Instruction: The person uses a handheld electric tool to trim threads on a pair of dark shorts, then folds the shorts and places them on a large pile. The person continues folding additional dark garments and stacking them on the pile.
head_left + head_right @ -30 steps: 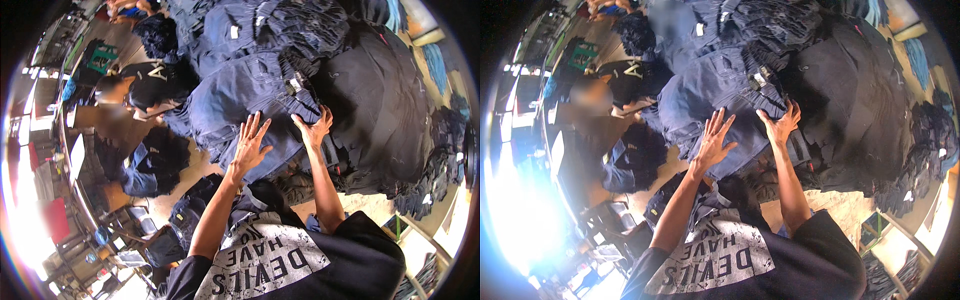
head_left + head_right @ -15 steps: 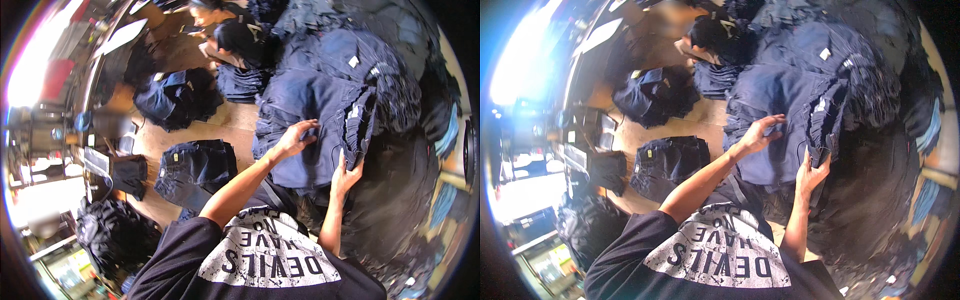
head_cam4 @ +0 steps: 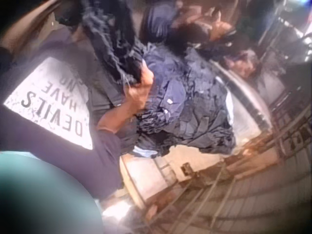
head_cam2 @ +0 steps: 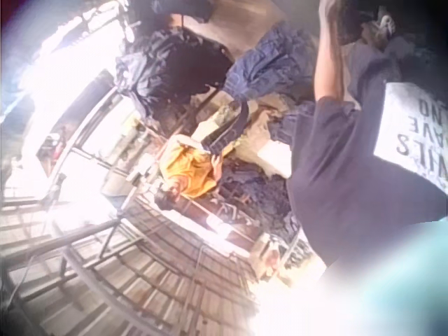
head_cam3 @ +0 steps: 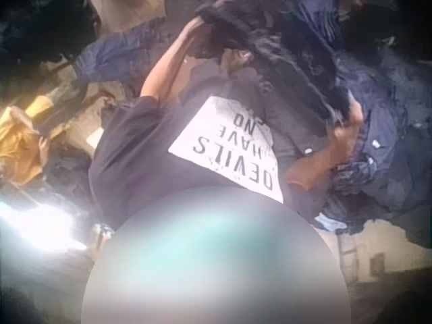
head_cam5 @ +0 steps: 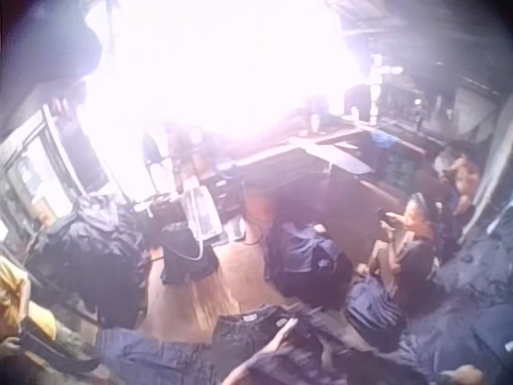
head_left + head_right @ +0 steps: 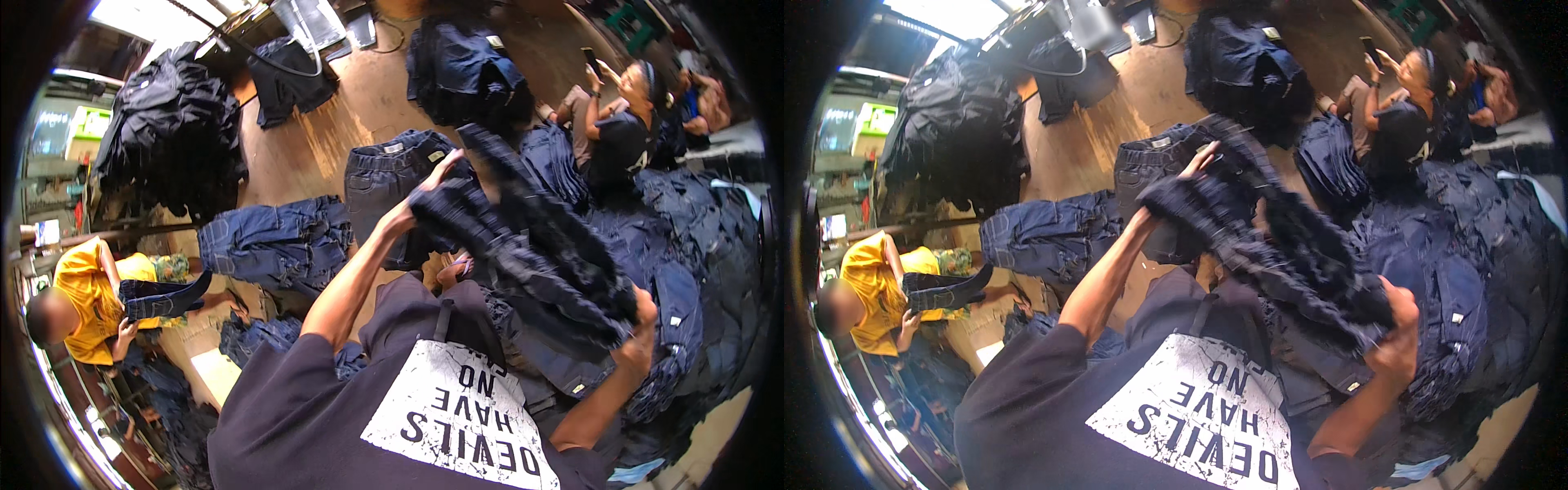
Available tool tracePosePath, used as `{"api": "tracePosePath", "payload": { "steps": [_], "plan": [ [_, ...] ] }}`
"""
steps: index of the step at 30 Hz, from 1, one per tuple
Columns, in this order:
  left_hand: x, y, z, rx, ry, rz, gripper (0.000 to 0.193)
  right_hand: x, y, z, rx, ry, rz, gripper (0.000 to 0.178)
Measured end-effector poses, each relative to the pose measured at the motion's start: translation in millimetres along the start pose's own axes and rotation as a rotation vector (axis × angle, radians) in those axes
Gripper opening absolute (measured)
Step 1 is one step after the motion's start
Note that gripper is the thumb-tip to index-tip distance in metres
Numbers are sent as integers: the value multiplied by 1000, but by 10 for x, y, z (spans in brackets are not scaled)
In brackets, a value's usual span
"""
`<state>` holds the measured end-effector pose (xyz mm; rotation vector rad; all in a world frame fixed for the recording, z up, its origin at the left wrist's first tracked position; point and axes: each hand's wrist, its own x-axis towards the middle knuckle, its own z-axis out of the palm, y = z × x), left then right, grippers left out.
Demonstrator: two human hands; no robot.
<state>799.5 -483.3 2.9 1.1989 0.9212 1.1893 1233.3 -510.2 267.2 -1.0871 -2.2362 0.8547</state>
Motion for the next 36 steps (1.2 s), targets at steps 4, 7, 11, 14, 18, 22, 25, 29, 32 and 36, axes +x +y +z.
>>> {"api": "tracePosePath", "payload": {
  "steps": [4, 7, 11, 14, 18, 22, 25, 29, 32, 36],
  "plan": [
    [-1219, -37, -598, 43, 52, -218, 36, 1004, 250, 890, 289, -252, -61, 76],
    [-1948, 36, -620, 129, 488, -476, 41, 1675, 407, 1607, 535, -363, 163, 70],
    [-1981, -525, -938, -8, 844, -488, 51, 2588, 886, 2700, 442, -332, 225, 65],
    [-1766, -1277, -1325, 18, 957, -666, 74, 2615, 1230, 3534, -323, -1, 155, 67],
    [-1395, -1741, -1389, 332, 1252, -848, 102, 2011, 1420, 3967, 242, -217, 190, 69],
    [-1022, -1298, -997, 1042, 1053, -249, 120, 689, 1390, 3701, 389, -406, 402, 58],
    [-545, -1055, -888, 1408, 432, -71, 106, -436, 1432, 3354, 276, -260, 957, 53],
    [178, -1328, -1229, 1633, 134, -512, 115, -1868, 1324, 2866, 115, 70, 1384, 49],
    [586, -1697, -1570, 1598, 62, -758, 124, -2653, 985, 2689, 145, 297, 1512, 47],
    [685, -1915, -1872, 1484, -19, -911, 126, -3109, 560, 2810, 116, 385, 1566, 38]
  ]
}}
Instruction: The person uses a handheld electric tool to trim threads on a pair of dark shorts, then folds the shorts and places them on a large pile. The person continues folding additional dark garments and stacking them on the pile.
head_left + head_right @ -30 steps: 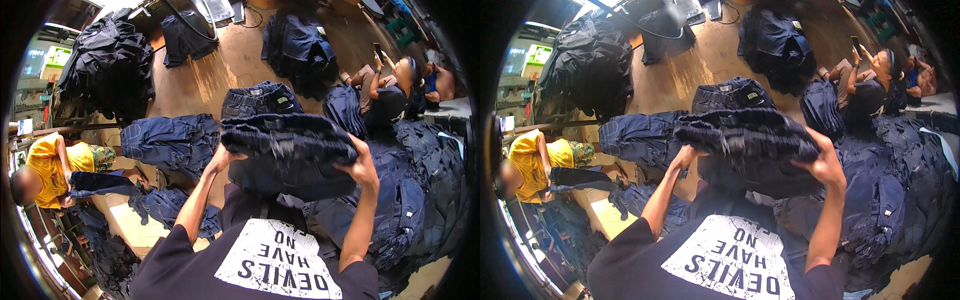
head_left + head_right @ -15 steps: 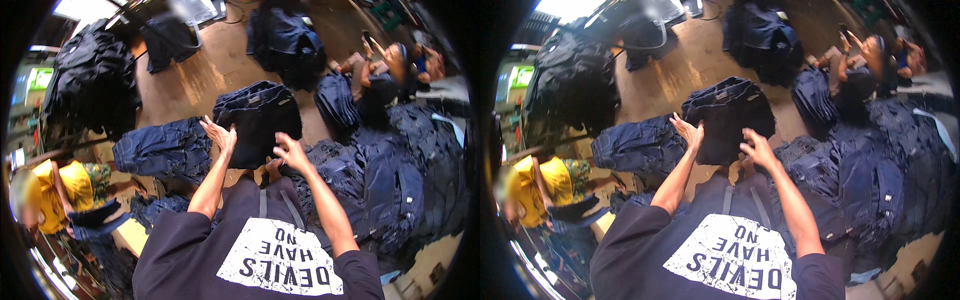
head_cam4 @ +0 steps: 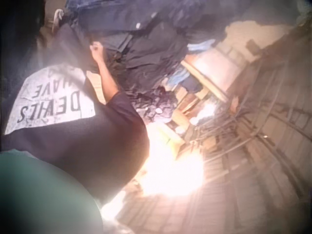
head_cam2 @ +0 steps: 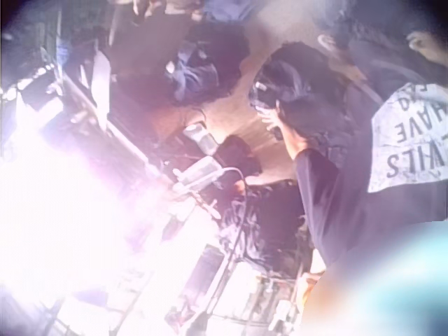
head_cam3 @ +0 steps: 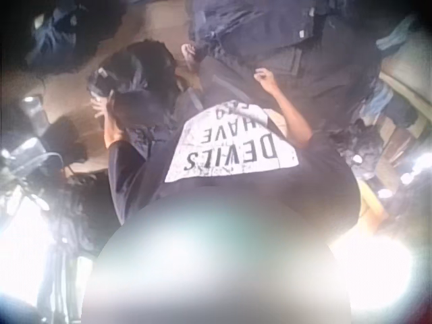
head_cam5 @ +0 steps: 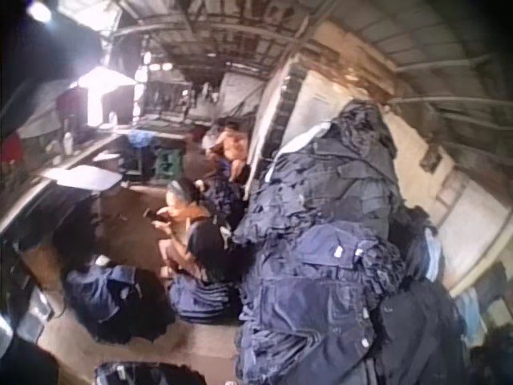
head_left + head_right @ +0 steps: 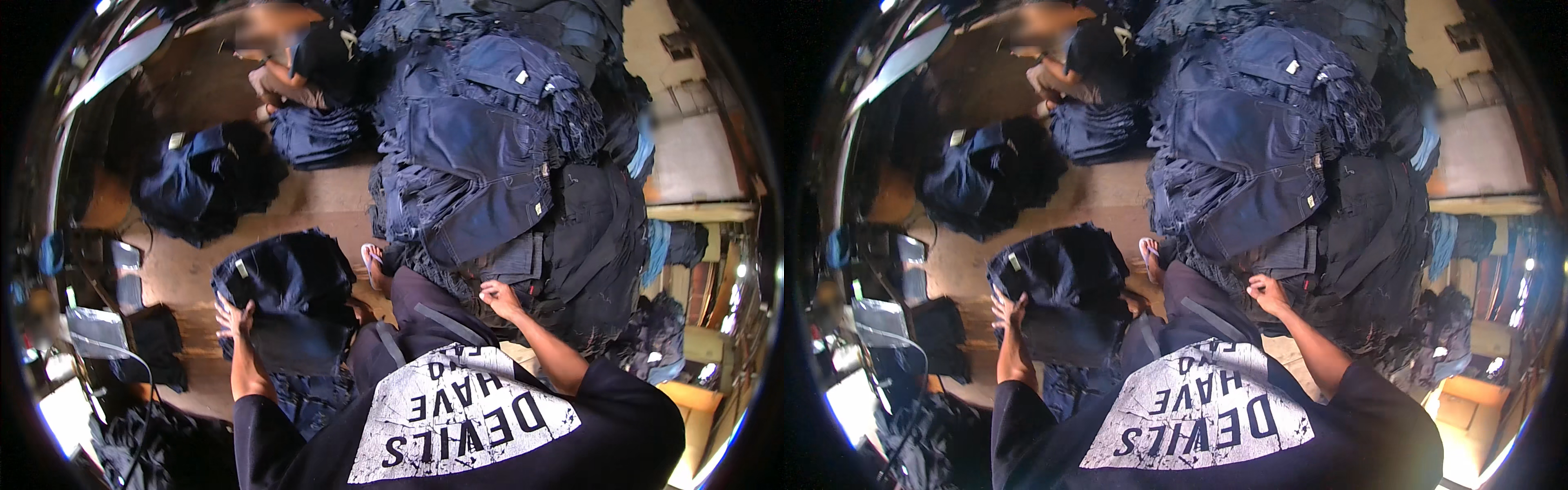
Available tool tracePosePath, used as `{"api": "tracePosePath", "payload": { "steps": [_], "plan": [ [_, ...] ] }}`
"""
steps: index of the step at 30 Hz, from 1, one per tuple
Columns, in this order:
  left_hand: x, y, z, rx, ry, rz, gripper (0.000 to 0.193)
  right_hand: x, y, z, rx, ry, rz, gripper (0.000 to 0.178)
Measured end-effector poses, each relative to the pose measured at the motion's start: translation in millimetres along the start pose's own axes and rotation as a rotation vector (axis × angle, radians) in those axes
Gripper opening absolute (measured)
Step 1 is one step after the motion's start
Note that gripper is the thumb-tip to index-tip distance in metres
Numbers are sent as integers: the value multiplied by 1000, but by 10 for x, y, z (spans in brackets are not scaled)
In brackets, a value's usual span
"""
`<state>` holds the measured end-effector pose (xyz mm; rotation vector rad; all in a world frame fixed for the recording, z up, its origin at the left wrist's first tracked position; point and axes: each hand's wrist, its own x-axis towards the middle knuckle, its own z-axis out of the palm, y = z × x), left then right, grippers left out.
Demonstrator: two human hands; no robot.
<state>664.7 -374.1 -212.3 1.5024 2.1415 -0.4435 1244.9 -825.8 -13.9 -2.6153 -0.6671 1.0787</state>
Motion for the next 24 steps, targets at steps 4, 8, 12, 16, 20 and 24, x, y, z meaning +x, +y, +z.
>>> {"api": "tracePosePath", "payload": {
  "steps": [4, 8, 12, 16, 20, 24],
  "plan": [
    [-265, 61, -35, 33, 98, 15, 129, 151, 24, 34, 448, 234, -92, 24],
    [-858, 253, -163, 192, 315, 40, 137, 947, 127, -487, 769, 832, -133, 48],
    [-1499, 532, -117, 35, 476, 356, 132, 1867, 383, -1216, 1056, 848, 291, 113],
    [-2013, 1074, 49, -55, 172, 496, 128, 2229, 373, -1486, 1245, 774, 114, 106],
    [-2439, 2061, 56, -61, -93, 671, 118, 1827, -130, -1560, 125, 1408, 7, 60],
    [-2923, 3462, -225, -189, -96, 997, 99, 1258, -1022, -1676, 390, 1162, -433, 35]
  ]
}}
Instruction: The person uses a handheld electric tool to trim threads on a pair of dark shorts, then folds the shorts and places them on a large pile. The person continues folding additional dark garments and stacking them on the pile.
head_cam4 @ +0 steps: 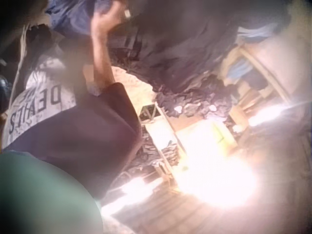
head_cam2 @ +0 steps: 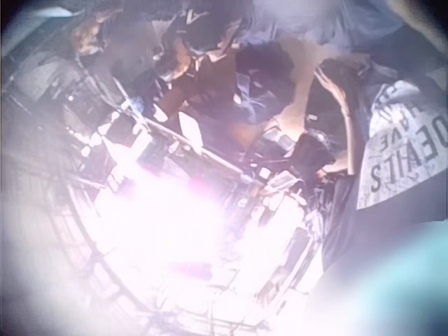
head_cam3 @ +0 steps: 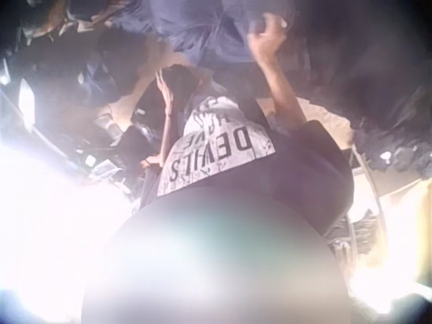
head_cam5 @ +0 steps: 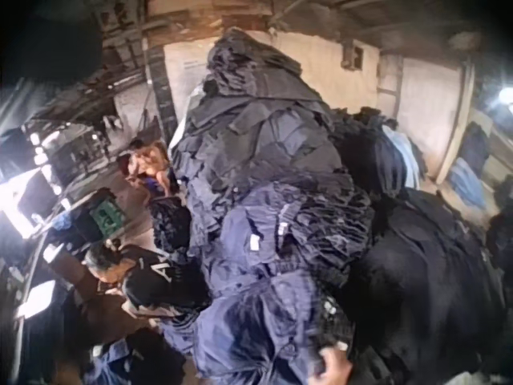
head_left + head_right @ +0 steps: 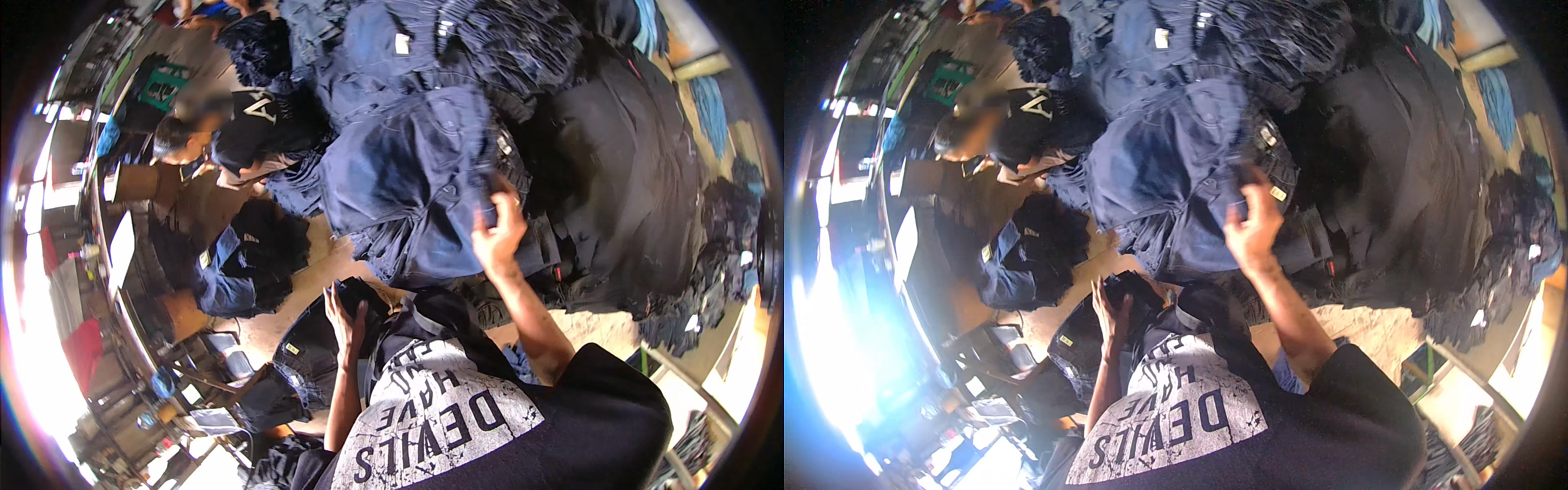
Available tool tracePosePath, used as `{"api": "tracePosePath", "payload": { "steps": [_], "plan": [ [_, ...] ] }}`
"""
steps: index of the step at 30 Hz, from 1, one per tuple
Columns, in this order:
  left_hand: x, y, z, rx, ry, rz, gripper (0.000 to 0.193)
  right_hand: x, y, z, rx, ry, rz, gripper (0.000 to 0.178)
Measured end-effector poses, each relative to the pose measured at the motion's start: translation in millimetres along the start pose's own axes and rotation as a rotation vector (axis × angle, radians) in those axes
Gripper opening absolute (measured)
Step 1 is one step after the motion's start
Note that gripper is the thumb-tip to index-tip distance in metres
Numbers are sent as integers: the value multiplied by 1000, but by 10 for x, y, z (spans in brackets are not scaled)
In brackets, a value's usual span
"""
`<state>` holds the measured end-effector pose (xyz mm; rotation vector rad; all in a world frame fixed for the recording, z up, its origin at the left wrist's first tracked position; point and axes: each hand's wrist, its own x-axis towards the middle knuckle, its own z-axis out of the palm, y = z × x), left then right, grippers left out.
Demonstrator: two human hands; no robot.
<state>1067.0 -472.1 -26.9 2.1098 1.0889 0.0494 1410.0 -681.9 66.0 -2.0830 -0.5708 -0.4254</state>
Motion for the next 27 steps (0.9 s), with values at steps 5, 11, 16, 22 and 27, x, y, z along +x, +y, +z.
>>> {"api": "tracePosePath", "payload": {
  "steps": [5, 11, 16, 22, 27],
  "plan": [
    [1138, 1522, -80, -115, 51, 501, 88, -22, -900, 27, 398, -38, 9, 31],
    [1795, 2720, 464, -336, -382, 722, 103, 28, 25, 41, 502, 330, 576, 65],
    [1674, 2915, 1177, 235, -502, 745, 80, -106, 1615, -33, 691, -7, 1160, 76],
    [1755, 2629, 1179, -16, -457, 771, 67, 67, 1568, -109, 647, 5, 1071, 60],
    [1661, 2391, 949, -261, -504, 550, 65, 36, 488, -237, 91, 78, 456, 57]
  ]
}}
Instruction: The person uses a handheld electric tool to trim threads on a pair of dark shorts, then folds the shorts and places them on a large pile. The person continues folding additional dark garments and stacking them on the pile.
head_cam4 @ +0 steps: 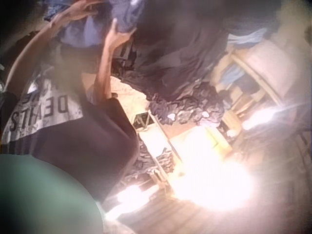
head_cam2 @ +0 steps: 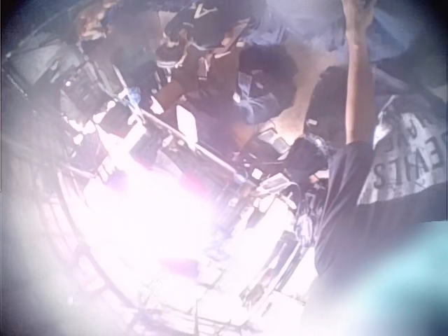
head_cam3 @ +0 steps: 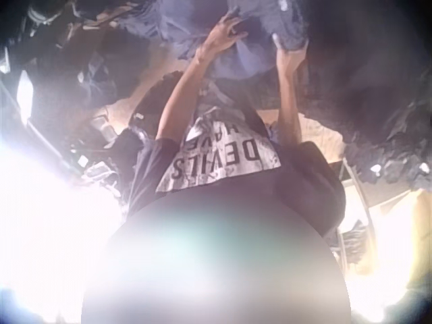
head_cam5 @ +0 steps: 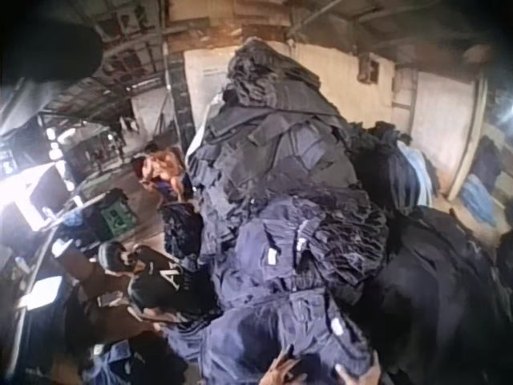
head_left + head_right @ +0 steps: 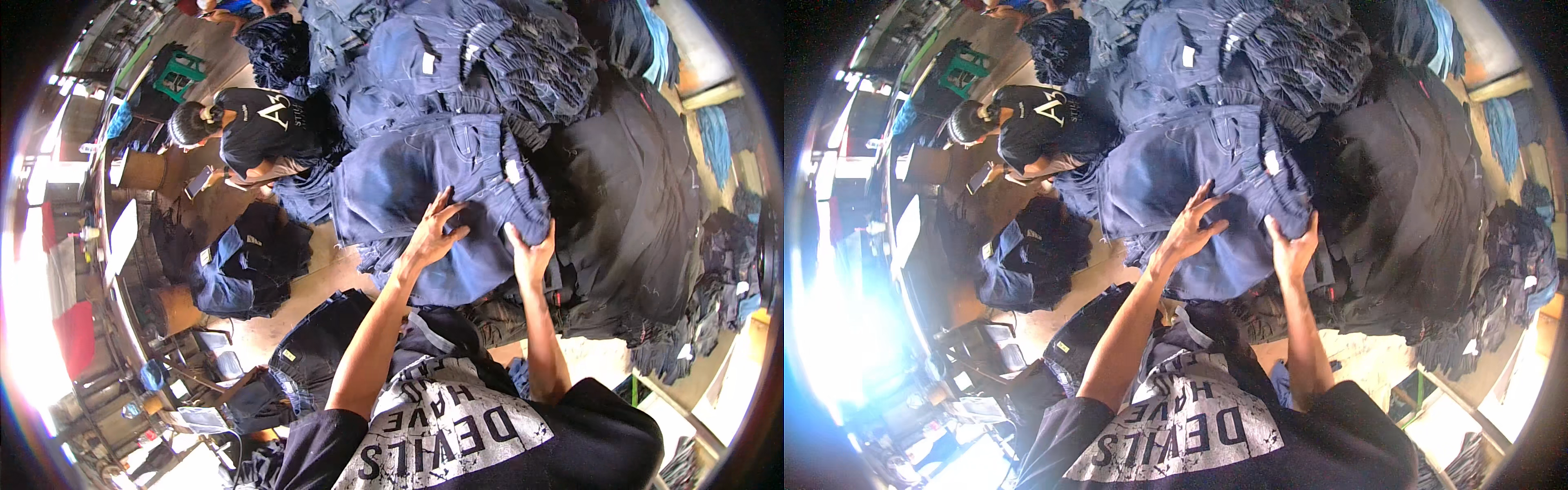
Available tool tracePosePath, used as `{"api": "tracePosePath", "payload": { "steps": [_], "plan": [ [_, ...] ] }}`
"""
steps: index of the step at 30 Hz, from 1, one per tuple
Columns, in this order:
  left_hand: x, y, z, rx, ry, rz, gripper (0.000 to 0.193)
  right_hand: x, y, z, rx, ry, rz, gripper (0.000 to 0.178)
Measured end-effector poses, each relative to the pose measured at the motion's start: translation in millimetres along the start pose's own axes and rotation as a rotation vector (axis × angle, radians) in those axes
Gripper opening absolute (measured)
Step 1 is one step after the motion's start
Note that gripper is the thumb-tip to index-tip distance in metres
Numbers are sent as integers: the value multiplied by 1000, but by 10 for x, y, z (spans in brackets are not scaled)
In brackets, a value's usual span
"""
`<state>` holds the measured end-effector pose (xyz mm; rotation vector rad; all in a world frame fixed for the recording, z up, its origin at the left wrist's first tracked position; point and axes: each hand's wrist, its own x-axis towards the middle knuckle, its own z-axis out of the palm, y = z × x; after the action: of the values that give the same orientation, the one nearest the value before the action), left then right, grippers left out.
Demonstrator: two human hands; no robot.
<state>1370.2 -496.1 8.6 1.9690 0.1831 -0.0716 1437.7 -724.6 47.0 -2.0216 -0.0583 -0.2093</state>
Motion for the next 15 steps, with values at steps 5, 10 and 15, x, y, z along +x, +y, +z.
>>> {"api": "tracePosePath", "payload": {
  "steps": [5, 10, 15],
  "plan": [
    [-707, -163, -284, -603, 142, -114, 70, -718, -1031, 80, -197, -171, -420, 80],
    [-2167, -641, -1171, -758, 688, -29, 103, -1071, -2341, 63, 91, -598, -744, 62],
    [-4058, -1124, -1792, -590, 1015, -157, 94, -1648, -3339, 59, 293, -1252, -941, 53]
  ]
}}
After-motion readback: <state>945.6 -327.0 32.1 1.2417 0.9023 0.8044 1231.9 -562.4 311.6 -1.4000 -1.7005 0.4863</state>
